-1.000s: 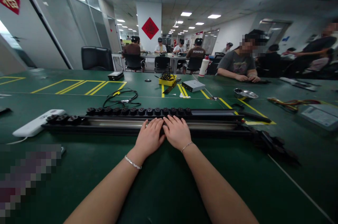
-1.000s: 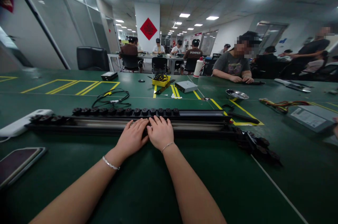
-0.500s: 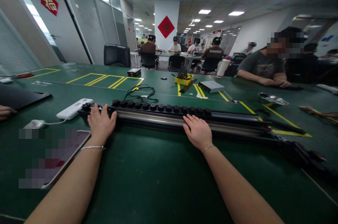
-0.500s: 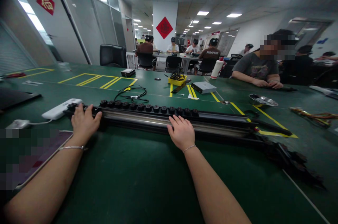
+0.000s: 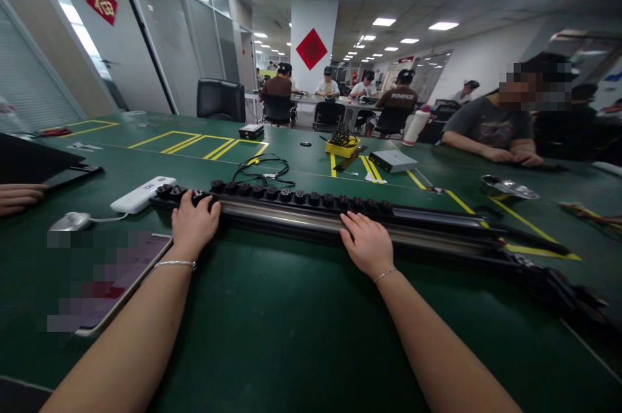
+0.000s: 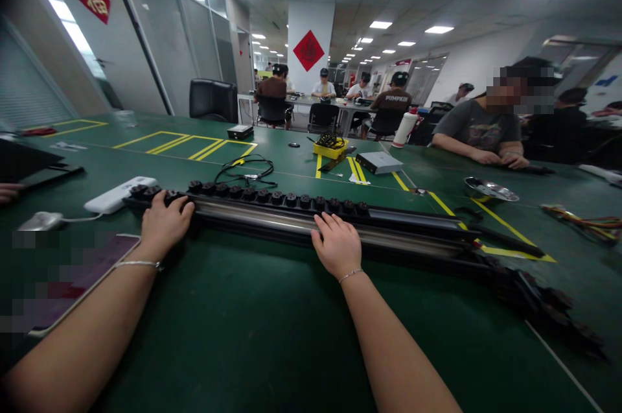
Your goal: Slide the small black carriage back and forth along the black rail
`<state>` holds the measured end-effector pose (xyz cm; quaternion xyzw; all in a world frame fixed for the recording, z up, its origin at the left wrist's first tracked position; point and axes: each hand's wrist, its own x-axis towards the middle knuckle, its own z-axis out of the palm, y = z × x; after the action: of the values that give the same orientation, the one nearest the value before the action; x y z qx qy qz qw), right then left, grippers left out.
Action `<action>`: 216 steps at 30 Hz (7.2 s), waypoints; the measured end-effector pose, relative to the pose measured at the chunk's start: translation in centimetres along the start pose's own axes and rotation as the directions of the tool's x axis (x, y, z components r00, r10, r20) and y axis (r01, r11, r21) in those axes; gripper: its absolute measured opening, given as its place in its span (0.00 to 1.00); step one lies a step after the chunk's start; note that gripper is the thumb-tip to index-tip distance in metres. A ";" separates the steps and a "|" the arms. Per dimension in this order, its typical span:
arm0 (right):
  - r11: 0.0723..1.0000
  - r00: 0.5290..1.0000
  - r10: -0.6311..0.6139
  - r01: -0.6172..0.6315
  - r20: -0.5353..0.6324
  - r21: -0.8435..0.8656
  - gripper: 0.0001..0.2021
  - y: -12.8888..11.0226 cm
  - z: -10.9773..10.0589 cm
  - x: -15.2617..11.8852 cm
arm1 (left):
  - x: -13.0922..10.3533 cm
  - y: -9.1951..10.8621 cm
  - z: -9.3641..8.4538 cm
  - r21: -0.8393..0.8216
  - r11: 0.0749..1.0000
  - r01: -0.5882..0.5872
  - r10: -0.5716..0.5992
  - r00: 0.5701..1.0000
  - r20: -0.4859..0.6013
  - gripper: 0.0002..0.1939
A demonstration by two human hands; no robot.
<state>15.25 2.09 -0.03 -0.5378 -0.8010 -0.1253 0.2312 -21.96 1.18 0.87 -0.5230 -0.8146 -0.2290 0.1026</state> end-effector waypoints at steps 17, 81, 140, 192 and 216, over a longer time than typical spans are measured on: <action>0.998 1.000 -0.022 0.022 -0.014 -0.055 0.20 0.0 0.0 0.0 | -0.3 0.4 0.1 0.056 0.998 -0.039 0.041 0.998 -0.039 0.24; 0.996 0.998 -0.049 0.047 -0.027 -0.075 0.19 0.1 -0.1 0.2 | -1.8 2.2 0.5 0.088 0.975 -0.206 0.214 0.972 -0.094 0.22; 0.996 0.998 -0.055 0.053 -0.035 -0.068 0.19 0.1 0.1 0.1 | -1.7 2.7 0.7 0.090 0.945 -0.315 0.324 0.940 -0.111 0.19; 0.996 0.998 -0.058 0.056 -0.028 -0.065 0.19 0.1 0.0 0.1 | -2.1 3.2 0.5 0.041 0.947 -0.318 0.321 0.938 -0.134 0.19; 0.995 0.998 -0.059 0.056 -0.038 -0.077 0.19 0.1 0.1 0.1 | -2.2 3.1 0.4 0.042 0.946 -0.320 0.323 0.937 -0.132 0.18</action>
<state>15.30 2.24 -0.03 -0.5203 -0.8059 -0.1731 0.2230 -18.17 0.71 0.51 -0.6311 -0.7114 -0.2365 0.1993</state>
